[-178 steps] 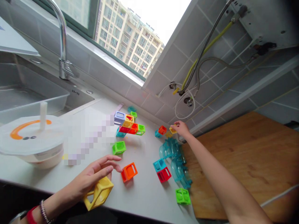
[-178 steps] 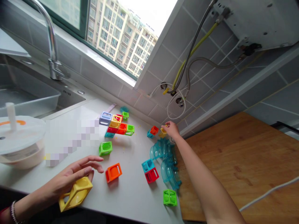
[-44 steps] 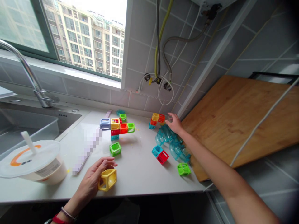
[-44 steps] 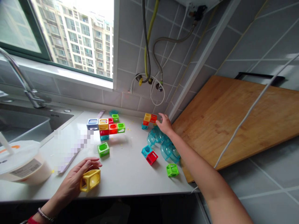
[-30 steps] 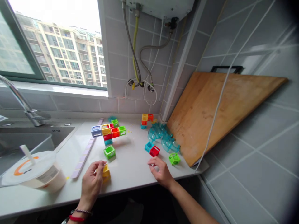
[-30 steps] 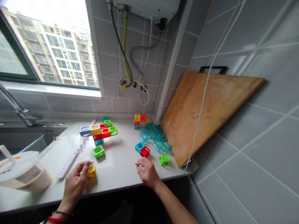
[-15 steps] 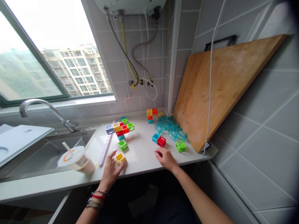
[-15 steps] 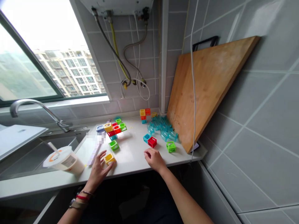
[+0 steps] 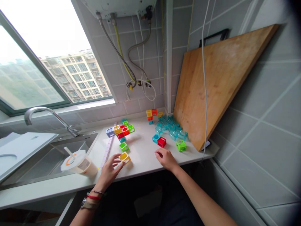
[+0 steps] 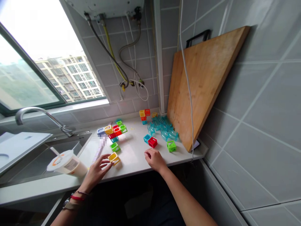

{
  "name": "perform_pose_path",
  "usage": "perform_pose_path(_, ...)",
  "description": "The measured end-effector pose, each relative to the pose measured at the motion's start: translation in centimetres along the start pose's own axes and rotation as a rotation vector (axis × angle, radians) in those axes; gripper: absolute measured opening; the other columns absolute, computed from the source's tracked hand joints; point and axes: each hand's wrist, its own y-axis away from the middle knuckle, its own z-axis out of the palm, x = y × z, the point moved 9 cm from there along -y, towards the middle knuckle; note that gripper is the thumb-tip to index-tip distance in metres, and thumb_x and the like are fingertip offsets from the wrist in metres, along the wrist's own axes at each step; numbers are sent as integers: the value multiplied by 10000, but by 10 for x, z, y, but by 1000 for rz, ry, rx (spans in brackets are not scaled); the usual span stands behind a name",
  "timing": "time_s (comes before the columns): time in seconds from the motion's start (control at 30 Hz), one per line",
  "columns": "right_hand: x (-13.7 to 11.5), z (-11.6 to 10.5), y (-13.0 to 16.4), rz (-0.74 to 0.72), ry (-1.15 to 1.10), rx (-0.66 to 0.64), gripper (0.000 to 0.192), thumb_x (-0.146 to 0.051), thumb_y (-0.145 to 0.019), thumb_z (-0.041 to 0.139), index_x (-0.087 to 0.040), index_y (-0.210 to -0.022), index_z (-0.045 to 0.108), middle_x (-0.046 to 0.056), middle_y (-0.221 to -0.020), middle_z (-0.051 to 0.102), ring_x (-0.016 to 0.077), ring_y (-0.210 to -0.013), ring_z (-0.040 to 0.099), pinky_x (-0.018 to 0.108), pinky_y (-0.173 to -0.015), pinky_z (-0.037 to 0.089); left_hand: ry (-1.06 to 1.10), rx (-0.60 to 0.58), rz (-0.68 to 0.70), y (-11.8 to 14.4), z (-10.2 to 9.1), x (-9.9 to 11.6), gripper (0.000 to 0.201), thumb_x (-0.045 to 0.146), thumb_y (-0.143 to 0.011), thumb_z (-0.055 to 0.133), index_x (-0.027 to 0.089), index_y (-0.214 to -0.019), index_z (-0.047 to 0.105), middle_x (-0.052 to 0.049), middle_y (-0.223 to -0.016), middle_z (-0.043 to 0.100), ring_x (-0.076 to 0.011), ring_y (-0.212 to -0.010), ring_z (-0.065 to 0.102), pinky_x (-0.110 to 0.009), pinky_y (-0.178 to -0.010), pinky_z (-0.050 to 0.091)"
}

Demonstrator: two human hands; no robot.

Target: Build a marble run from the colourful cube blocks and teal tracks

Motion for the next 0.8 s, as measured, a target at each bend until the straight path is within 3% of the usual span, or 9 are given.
perform_pose_path(0.17, -1, -1, -1, -14, 10, 4, 159, -222, -939, 566, -201, -906, 720, 49, -857, 707, 187, -763, 643, 303, -731, 495, 68, -39, 50, -12, 17, 27, 560, 519, -810, 741, 214, -1255, 593, -110, -1156, 693, -251, -990, 718, -439, -913, 610)
perform_pose_path(0.4, 1, -1, 0, 18, -50, -5, 160, -279, -947, 589, -195, -977, 721, 56, -868, 698, 176, -753, 635, 303, -720, 509, 162, -148, 106, -31, 55, 62, 514, 478, -854, 720, 241, -1274, 541, -102, -1259, 637, -239, -1046, 703, -436, -908, 620)
perform_pose_path(0.47, 4, -2, 0, 54, -133, -23, 268, -343, -926, 644, -202, -1149, 693, 68, -983, 705, 160, -733, 628, 299, -701, 528, 186, -207, 123, -33, 69, 71, 494, 469, -867, 711, 243, -1272, 543, -105, -1279, 633, -237, -1042, 704, -435, -897, 625)
perform_pose_path(0.6, 2, -2, 0, 83, -281, -91, 724, -445, -823, 778, -270, -1462, 487, 106, -1322, 618, 140, -760, 631, 303, -688, 546, 221, -346, 193, -32, 99, 93, 475, 438, -902, 686, 254, -1315, 538, -112, -1273, 657, -239, -1056, 704, -433, -911, 609)
perform_pose_path(0.67, 4, 0, 1, 116, -343, -131, 762, -464, -817, 785, -281, -1484, 464, 104, -1330, 614, 140, -766, 631, 300, -678, 542, 207, -382, 241, -31, 110, 102, 472, 425, -911, 684, 265, -1332, 541, -107, -1266, 673, -243, -1087, 695, -438, -944, 587)
perform_pose_path(0.8, 13, 3, 2, 209, -510, -179, 670, -475, -829, 780, -233, -1407, 544, 85, -1161, 691, 163, -794, 644, 293, -683, 524, 254, -416, 255, -32, 122, 108, 479, 429, -930, 669, 266, -1355, 520, -110, -1278, 687, -243, -1103, 693, -428, -948, 577)
